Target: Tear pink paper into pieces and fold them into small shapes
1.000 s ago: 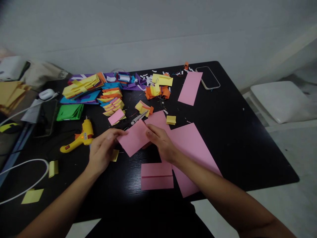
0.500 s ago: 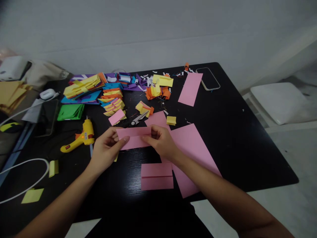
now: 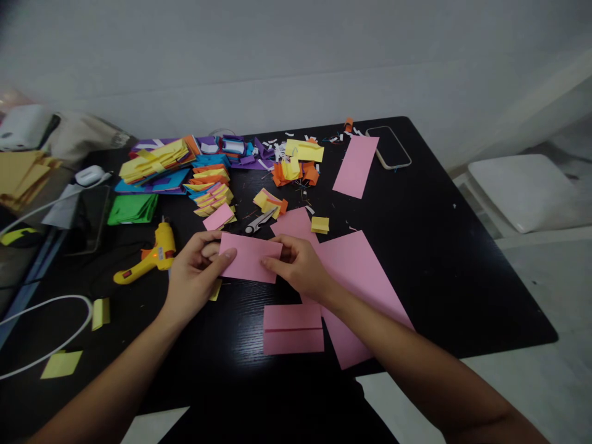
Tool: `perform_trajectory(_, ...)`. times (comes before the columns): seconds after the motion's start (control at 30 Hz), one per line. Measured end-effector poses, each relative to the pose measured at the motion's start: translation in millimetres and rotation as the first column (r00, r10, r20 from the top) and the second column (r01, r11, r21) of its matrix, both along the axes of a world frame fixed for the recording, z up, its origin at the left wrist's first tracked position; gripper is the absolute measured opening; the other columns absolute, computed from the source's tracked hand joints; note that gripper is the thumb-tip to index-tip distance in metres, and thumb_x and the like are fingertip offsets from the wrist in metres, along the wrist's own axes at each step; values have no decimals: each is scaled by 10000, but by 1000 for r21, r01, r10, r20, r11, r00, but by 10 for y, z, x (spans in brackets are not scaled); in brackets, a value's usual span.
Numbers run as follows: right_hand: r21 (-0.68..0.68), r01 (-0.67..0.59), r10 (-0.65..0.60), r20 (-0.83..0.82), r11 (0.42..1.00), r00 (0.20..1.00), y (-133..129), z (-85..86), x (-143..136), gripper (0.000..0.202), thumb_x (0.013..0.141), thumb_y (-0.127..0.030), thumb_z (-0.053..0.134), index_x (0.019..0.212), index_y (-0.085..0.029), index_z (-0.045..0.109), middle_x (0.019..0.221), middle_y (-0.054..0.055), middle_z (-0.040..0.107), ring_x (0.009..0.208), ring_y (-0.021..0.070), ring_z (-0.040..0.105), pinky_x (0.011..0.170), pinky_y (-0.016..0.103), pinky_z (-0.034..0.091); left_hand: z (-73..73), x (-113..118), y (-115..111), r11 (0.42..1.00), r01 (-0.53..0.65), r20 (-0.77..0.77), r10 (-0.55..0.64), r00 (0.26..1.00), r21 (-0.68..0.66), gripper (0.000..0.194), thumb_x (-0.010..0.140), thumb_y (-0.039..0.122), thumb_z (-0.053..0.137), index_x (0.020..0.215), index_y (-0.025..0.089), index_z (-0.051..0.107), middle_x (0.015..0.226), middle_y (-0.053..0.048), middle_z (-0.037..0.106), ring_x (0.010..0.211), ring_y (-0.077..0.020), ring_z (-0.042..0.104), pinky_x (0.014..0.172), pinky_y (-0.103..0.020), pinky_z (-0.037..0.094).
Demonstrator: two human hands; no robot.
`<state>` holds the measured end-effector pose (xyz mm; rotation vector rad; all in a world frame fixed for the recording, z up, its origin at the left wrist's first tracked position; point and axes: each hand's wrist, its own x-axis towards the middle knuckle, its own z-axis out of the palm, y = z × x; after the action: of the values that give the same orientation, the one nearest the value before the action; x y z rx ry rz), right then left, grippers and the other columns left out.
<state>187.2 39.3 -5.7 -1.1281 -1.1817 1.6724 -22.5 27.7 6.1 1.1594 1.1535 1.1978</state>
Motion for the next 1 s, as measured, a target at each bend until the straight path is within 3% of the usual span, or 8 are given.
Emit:
perform_trajectory(0.1,0,-21,21,5,1000,1000,-9,11,0,325,724,-359,903,924,-206,697,723,-40,642,603,126,570,550,261,447,-6,-7,-6,1000,8,-9,-8,1000,3,346,846,319,835,1101,186,643,678,52,630,583,-95,562,572,-207,463)
perform_trajectory(0.3,-38,-267,261,-121,963,958,-77,24,-24,358,745,-328,901,992,-182,687,830,-17,689,731,139,643,673,272,499,-5,4,-36,998,48,-24,-49,999,-28,432,804,289,866,1142,208,609,744,33,711,604,-121,641,581,-222,518)
perform_trajectory(0.47,63,-163,164,0,985,987,-62,-15,-34,274,844,-422,820,864,-178,697,760,-16,651,673,128,590,613,270,442,12,38,-59,994,104,-20,-105,994,-10,406,804,268,863,1120,218,612,780,17,731,620,-127,661,589,-231,539)
perform_trajectory(0.63,35,-81,82,-51,996,995,-29,0,-25,306,805,-426,859,889,-210,660,773,-12,695,682,150,628,649,297,491,-33,36,-64,983,182,-67,-182,981,6,252,851,285,822,1043,204,679,889,-26,737,788,-163,698,707,-278,571)
perform_trajectory(0.73,-5,-68,67,-66,998,996,-30,25,-19,298,803,-405,861,883,-219,643,715,-30,671,647,146,614,621,290,479,-55,21,-60,977,214,-83,-214,973,-8,143,901,321,773,950,201,711,766,-5,692,674,-141,640,627,-260,525)
perform_trajectory(0.9,8,-44,45,-60,999,997,-24,27,-9,207,822,-371,816,846,-223,674,710,-29,657,643,140,583,611,291,472,15,4,-36,987,157,-130,-151,980,39,132,881,329,789,930,208,775,565,54,551,475,-86,443,457,-210,359)
perform_trajectory(1.0,44,2,0,-28,999,1000,-17,13,-6,161,812,-352,812,843,-217,730,751,-12,685,685,146,597,645,301,496,61,0,-26,989,148,-112,-145,983,21,140,871,333,798,935,208,807,534,55,535,445,-78,414,431,-208,325)
